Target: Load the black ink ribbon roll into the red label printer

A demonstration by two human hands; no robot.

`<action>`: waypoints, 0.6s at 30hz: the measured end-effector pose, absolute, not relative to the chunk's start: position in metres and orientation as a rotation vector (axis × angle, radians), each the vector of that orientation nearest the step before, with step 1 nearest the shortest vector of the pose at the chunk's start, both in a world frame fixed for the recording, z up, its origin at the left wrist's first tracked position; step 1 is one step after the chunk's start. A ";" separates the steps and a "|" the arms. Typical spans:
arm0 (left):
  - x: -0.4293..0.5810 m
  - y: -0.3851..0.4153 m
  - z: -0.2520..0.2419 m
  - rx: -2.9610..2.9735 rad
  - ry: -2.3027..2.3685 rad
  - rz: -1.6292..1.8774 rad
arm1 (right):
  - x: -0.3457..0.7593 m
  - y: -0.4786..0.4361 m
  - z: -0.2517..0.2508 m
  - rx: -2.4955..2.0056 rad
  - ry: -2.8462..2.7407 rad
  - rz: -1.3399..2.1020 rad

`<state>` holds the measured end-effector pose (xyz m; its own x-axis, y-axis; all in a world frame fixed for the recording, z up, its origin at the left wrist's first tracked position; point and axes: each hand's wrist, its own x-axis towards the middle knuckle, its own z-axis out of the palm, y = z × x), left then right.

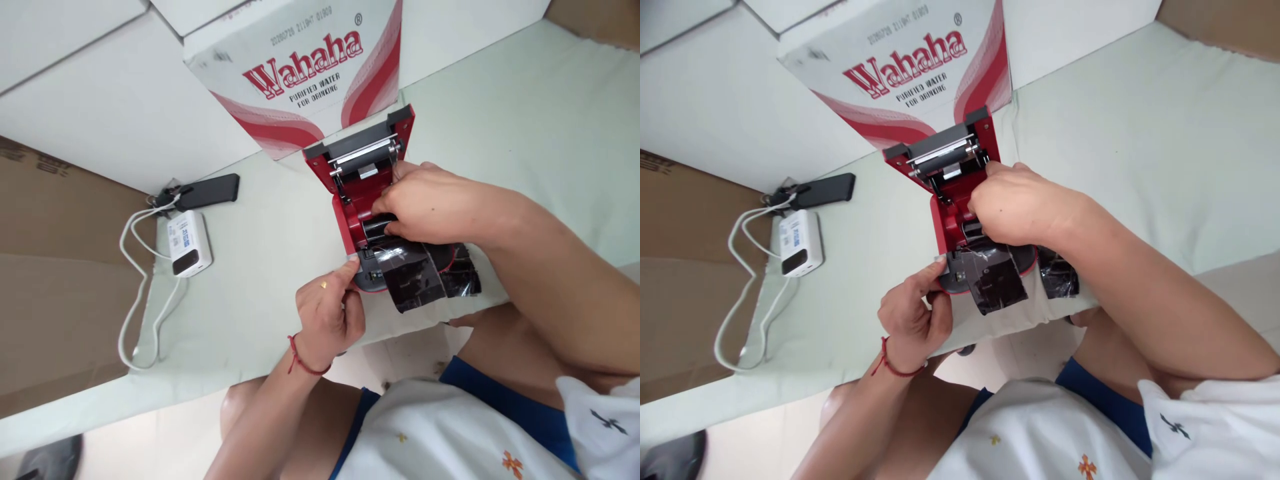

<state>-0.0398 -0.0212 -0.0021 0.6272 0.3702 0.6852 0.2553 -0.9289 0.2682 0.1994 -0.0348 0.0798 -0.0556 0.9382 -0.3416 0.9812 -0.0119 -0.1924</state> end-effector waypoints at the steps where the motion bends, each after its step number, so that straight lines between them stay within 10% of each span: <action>1: -0.040 -0.021 -0.002 2.702 0.517 1.189 | 0.200 -0.034 0.079 2.084 2.123 -0.594; 18: -0.042 -0.021 -0.007 2.709 0.545 1.189 | 0.234 -0.065 0.109 2.330 2.421 -1.072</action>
